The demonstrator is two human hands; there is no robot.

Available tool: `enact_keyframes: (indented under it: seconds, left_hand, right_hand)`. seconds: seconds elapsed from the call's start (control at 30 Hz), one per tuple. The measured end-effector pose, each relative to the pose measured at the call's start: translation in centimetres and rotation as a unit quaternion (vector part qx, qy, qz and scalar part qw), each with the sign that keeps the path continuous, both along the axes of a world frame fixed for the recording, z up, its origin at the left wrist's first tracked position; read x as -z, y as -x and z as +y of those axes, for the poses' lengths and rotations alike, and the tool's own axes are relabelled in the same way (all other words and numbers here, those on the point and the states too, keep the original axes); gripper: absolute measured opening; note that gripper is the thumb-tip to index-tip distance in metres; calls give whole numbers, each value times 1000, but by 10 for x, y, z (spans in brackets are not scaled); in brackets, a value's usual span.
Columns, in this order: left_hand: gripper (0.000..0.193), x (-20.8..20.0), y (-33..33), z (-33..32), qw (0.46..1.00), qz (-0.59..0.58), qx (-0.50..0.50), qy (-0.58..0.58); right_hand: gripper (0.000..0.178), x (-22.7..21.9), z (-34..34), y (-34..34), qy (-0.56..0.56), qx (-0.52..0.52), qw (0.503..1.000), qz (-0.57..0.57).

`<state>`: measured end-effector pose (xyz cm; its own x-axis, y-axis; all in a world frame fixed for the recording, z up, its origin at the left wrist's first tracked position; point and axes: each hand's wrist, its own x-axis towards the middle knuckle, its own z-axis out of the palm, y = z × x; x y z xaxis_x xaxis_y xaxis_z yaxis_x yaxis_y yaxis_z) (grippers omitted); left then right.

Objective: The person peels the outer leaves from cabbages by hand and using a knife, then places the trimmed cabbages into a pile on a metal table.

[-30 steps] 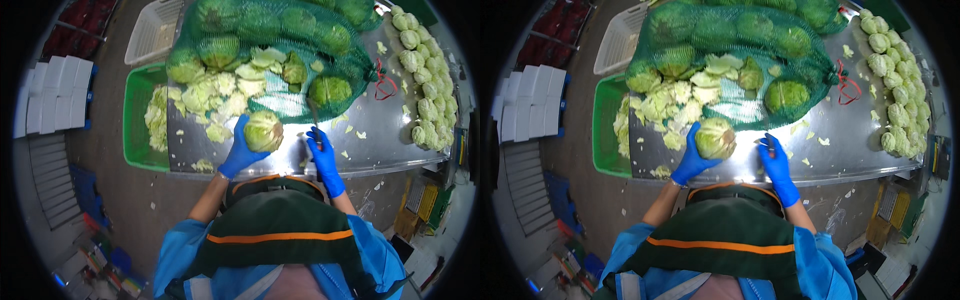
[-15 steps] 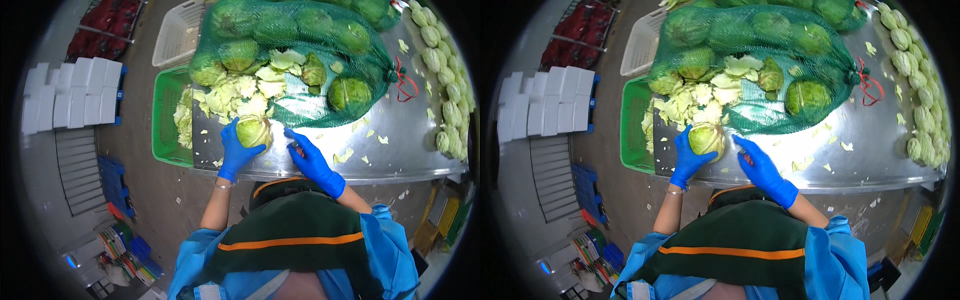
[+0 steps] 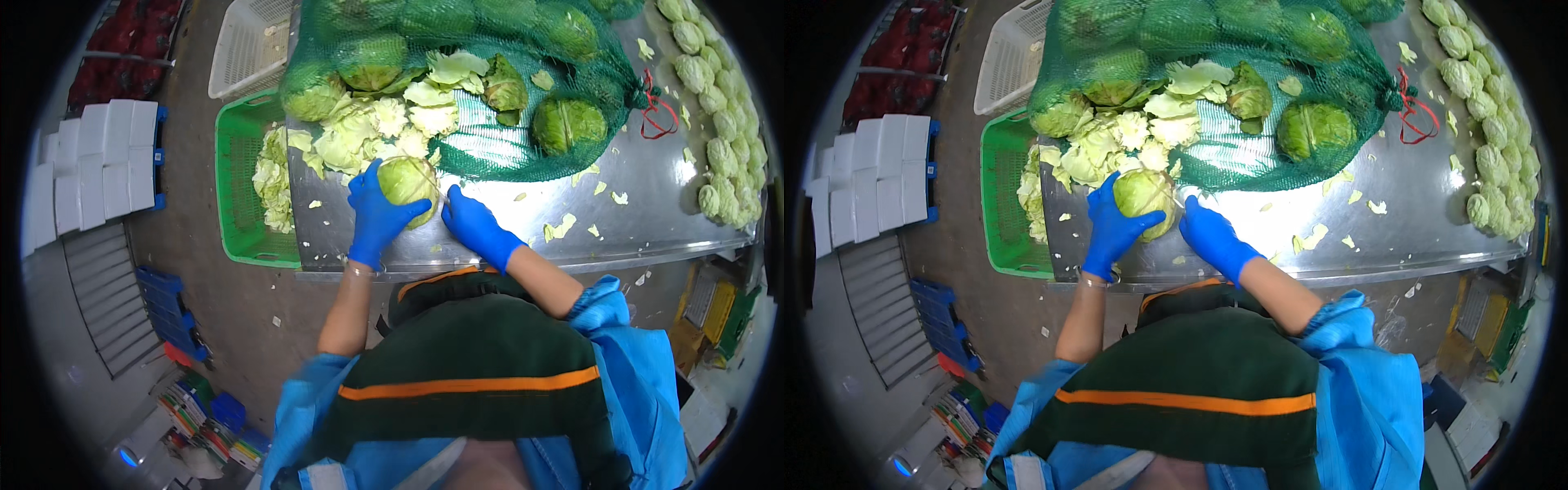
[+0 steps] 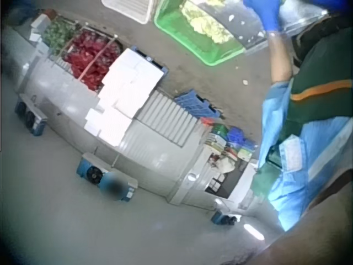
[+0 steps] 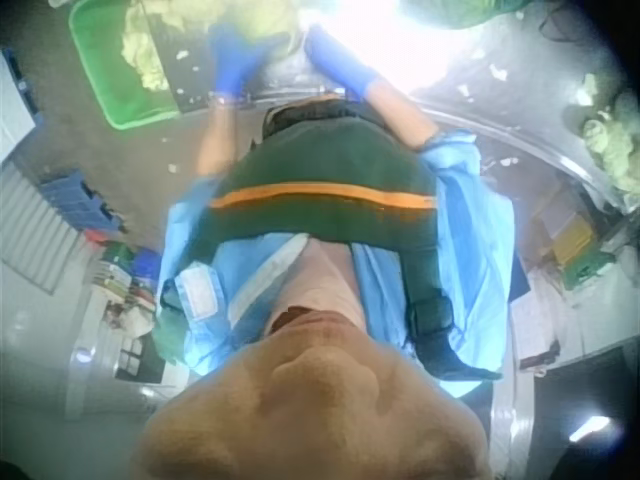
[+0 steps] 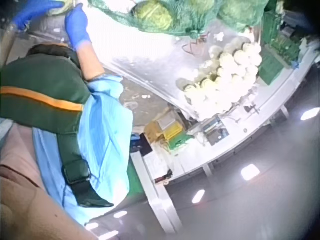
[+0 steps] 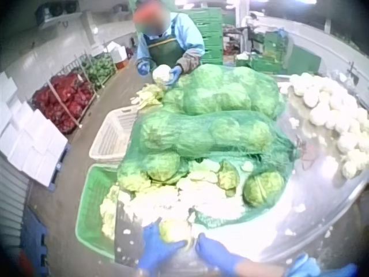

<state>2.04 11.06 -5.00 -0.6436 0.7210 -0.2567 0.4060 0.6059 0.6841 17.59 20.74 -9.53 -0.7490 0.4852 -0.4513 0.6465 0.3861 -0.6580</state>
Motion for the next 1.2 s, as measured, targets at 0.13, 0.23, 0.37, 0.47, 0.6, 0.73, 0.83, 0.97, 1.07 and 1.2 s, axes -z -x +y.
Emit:
enact_keyframes:
  seconds: [0.13,0.23,0.37,0.47,0.6,0.73,0.83,0.97,1.07,1.2]
  left_hand:
    - [94,-5,41,10,988,-142,19,-53]
    - [95,-7,51,-5,945,-276,49,-166]
    - [98,-11,28,-10,889,-380,81,-243]
    - [87,22,14,-2,909,-341,62,-231]
    - [83,34,-18,7,923,-276,-34,-266]
    - [80,29,-30,5,903,-308,-103,-282]
    - [74,35,-35,-3,904,-300,-109,-285]
    - [70,21,-32,5,892,-314,-128,-299]
    - [65,24,-25,20,886,-299,-143,-325]
    - [60,26,-18,23,917,-250,-141,-278]
  right_hand:
    - [23,48,1,8,1,59,995,78]
    - [23,-30,5,5,394,292,864,114]
    - [45,-66,23,-15,341,255,901,89]
    - [56,-87,28,-11,257,201,945,18]
    - [51,-101,35,-34,295,340,882,139]
    - [47,-70,56,-57,197,305,932,-11]
    - [45,-79,26,-62,191,242,951,4]
    - [42,-72,40,-96,788,250,466,315]
    - [38,-61,47,-95,658,454,564,204]
    - [39,-110,17,-83,511,365,763,154]
